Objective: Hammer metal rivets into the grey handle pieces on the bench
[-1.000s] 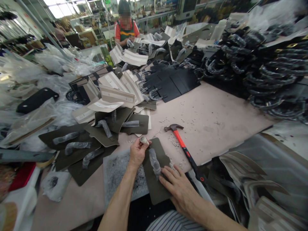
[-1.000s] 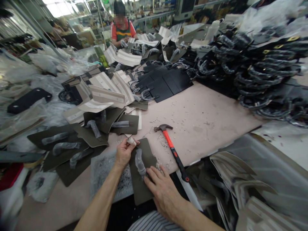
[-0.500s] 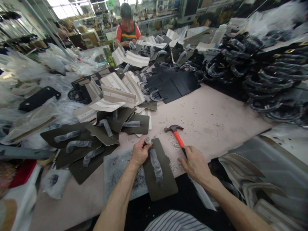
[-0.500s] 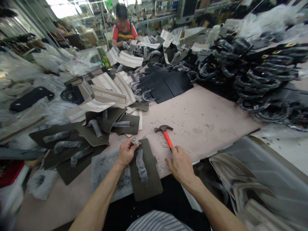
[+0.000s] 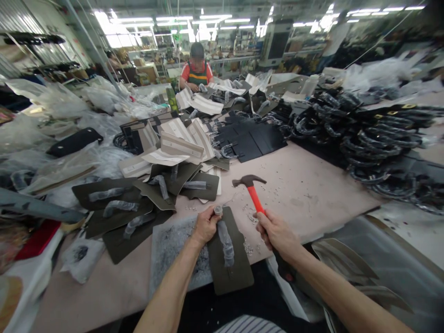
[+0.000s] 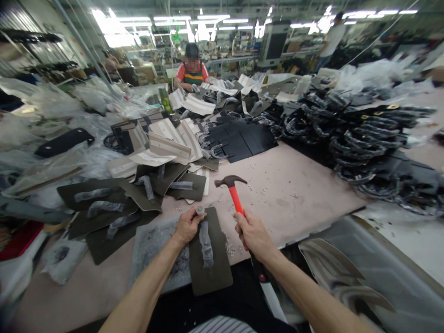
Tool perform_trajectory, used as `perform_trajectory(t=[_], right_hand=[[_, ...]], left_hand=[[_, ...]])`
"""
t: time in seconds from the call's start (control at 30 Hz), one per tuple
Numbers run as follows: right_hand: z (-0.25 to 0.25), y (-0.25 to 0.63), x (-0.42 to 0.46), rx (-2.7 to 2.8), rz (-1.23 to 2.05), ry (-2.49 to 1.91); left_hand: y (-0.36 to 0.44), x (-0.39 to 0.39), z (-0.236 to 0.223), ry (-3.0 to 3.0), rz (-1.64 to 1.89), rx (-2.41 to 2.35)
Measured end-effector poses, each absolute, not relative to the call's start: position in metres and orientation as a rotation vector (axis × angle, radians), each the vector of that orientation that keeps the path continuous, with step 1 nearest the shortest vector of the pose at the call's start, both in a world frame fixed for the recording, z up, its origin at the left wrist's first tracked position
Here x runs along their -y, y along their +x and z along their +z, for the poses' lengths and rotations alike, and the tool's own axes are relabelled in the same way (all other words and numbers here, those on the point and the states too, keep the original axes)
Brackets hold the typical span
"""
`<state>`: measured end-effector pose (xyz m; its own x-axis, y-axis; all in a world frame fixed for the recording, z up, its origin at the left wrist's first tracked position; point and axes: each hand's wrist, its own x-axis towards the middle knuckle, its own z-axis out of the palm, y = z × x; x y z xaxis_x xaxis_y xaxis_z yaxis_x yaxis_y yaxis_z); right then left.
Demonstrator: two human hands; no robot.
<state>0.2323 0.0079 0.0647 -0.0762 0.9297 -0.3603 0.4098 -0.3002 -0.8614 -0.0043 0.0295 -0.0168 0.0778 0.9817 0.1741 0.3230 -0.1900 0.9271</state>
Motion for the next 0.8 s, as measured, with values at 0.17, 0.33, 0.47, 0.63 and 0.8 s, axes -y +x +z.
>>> perform_trajectory(t=[0.17, 0.33, 0.47, 0.63, 0.8], right_hand=[[0.089, 0.234, 0.002, 2.215, 0.580, -1.557], [0.154, 0.230, -0.010, 2.175, 0.413, -1.401], [0.171, 0.215, -0.004, 1.510, 0.274, -1.206], [0.105, 0.224, 0.014, 2.236, 0.362, -1.412], [0.072, 0.250, 0.000, 2.373, 0.785, -1.751]], left_hand=[[-0.005, -0.029, -0.018, 1.620, 1.154, -1.328], [-0.006, -0.029, -0.020, 1.631, 1.157, -1.308], [-0.007, -0.029, -0.020, 1.631, 1.157, -1.307], [-0.008, -0.029, -0.021, 1.643, 1.124, -1.316], [-0.007, -0.028, -0.021, 1.655, 1.137, -1.324]])
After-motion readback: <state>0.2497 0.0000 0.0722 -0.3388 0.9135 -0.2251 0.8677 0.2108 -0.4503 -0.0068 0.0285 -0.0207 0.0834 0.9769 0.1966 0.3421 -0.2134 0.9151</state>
